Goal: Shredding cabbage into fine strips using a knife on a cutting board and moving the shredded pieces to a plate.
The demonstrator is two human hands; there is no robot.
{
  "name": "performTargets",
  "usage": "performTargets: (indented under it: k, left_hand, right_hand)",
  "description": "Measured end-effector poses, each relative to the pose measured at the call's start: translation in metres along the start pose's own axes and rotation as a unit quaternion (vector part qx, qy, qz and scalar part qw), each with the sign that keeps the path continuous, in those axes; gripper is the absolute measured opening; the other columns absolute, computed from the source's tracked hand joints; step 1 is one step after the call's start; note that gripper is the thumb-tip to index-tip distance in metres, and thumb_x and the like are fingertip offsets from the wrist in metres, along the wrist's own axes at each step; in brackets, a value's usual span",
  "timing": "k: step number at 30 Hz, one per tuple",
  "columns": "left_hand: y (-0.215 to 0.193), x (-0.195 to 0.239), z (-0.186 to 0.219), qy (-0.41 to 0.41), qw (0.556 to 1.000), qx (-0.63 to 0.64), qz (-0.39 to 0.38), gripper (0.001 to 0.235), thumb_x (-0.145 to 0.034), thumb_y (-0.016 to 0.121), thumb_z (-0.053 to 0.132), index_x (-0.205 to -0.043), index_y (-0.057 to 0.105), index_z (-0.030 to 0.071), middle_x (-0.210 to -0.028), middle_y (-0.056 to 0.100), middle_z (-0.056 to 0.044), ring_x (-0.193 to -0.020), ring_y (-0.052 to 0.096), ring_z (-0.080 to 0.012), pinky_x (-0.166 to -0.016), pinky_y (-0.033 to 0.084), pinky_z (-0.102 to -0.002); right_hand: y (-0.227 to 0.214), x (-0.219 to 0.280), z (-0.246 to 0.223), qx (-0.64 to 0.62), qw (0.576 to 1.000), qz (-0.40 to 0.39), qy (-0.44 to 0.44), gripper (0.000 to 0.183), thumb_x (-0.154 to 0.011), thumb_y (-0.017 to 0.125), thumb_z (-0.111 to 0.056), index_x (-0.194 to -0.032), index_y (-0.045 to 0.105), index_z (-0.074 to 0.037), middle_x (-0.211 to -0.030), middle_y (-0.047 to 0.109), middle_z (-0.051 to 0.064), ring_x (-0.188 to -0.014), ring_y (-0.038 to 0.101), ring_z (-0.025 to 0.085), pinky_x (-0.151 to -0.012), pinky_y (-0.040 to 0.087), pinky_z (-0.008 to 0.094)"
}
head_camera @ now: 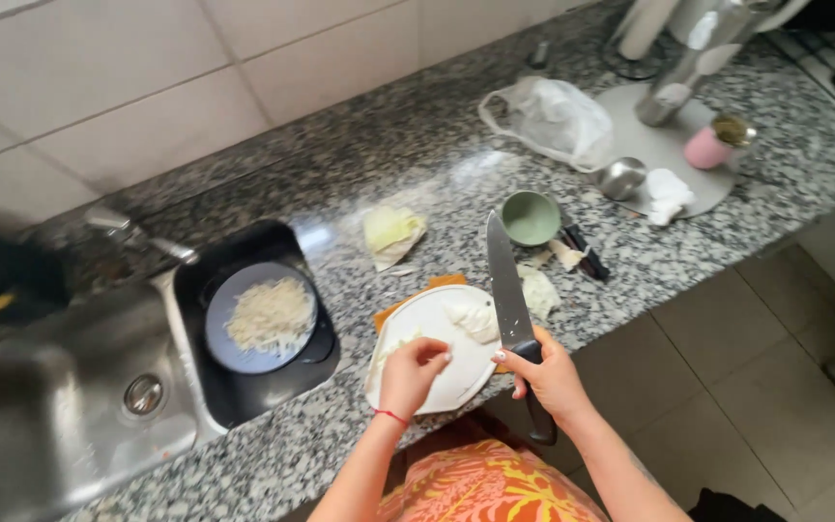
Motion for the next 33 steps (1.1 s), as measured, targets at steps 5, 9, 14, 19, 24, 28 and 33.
performTargets:
  k: [5, 9, 14, 19, 24, 28, 33]
  left_hand:
    - [0.021, -0.055, 0.062, 0.036, 0.998, -0.036, -0.031, 0.031, -0.078, 0.063, 0.02, -0.108, 0.067, 0.018, -0.098, 0.07, 0.004, -0.086, 0.066, -0.0095, -0.079, 0.048, -0.026]
    - [0.027, -0.068, 0.095, 0.108, 0.994, -0.027, 0.005, 0.046, -0.085, 0.059, 0.024, -0.129, 0.053, 0.014, -0.127, 0.055, -0.006, -0.098, 0.064, -0.0201, -0.087, 0.049, -0.036]
    - [0.003, -0.025, 0.124, 0.226, 0.965, -0.035, 0.129, 0.024, -0.087, 0.058, 0.021, -0.109, 0.059, 0.013, -0.104, 0.06, -0.005, -0.091, 0.059, -0.0169, -0.078, 0.046, -0.032]
    - [0.013, 0.005, 0.124, 0.375, 0.896, -0.178, 0.16, 0.017, -0.075, 0.072, 0.019, -0.091, 0.068, 0.024, -0.098, 0.062, 0.001, -0.095, 0.054, -0.0214, -0.079, 0.034, -0.039]
    - [0.032, 0.016, 0.107, 0.36, 0.878, -0.309, 0.064, 0.023, -0.074, 0.072, 0.035, -0.097, 0.067, 0.032, -0.095, 0.063, 0.013, -0.093, 0.05, -0.0151, -0.072, 0.022, -0.04]
    - [0.032, 0.009, 0.085, 0.334, 0.883, -0.323, 0.06, 0.007, -0.079, 0.067, 0.027, -0.077, 0.069, 0.034, -0.076, 0.062, 0.016, -0.07, 0.054, -0.0124, -0.07, 0.022, -0.04]
    - [0.029, -0.026, 0.066, 0.297, 0.915, -0.269, 0.054, 0.004, -0.078, 0.07, 0.021, -0.081, 0.071, 0.023, -0.08, 0.068, 0.006, -0.065, 0.063, -0.0168, -0.05, 0.039, -0.035]
  right_hand:
    - [-0.044, -0.005, 0.017, 0.013, 0.999, 0.05, 0.003, 0.041, -0.081, 0.062, -0.014, -0.121, 0.058, -0.008, -0.068, 0.066, 0.013, -0.038, 0.043, 0.015, -0.05, 0.046, 0.032]
    - [-0.073, 0.003, 0.014, 0.258, 0.962, 0.088, 0.021, 0.052, -0.086, 0.046, -0.032, -0.136, 0.044, -0.019, -0.071, 0.058, 0.007, -0.058, 0.055, 0.019, -0.055, 0.039, 0.034]
    - [-0.084, -0.015, 0.055, 0.501, 0.831, 0.129, -0.205, 0.054, -0.082, 0.054, -0.015, -0.135, 0.043, -0.022, -0.116, 0.054, 0.002, -0.094, 0.058, 0.023, -0.07, 0.047, 0.04]
    - [-0.067, -0.019, 0.063, 0.567, 0.723, 0.154, -0.364, 0.066, -0.069, 0.07, -0.004, -0.13, 0.052, -0.02, -0.108, 0.055, 0.003, -0.091, 0.057, 0.022, -0.071, 0.043, 0.038]
    - [-0.05, -0.017, 0.063, 0.558, 0.724, 0.106, -0.392, 0.067, -0.072, 0.066, -0.004, -0.134, 0.048, -0.022, -0.113, 0.056, 0.002, -0.095, 0.056, 0.021, -0.076, 0.042, 0.039]
    - [-0.048, -0.013, 0.074, 0.565, 0.711, 0.082, -0.411, 0.062, -0.073, 0.065, -0.006, -0.131, 0.051, -0.021, -0.112, 0.057, 0.0, -0.089, 0.057, 0.02, -0.073, 0.042, 0.038]
    - [-0.065, -0.006, 0.099, 0.573, 0.759, -0.004, -0.308, 0.063, -0.07, 0.067, -0.003, -0.128, 0.052, -0.022, -0.118, 0.055, 0.0, -0.096, 0.055, 0.022, -0.077, 0.042, 0.042]
Point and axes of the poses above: each hand's wrist, its own x-axis away from the middle knuckle, its own y-axis out of the palm, z = x × y, the point moved 3 cm from there along -x, towards the middle knuckle
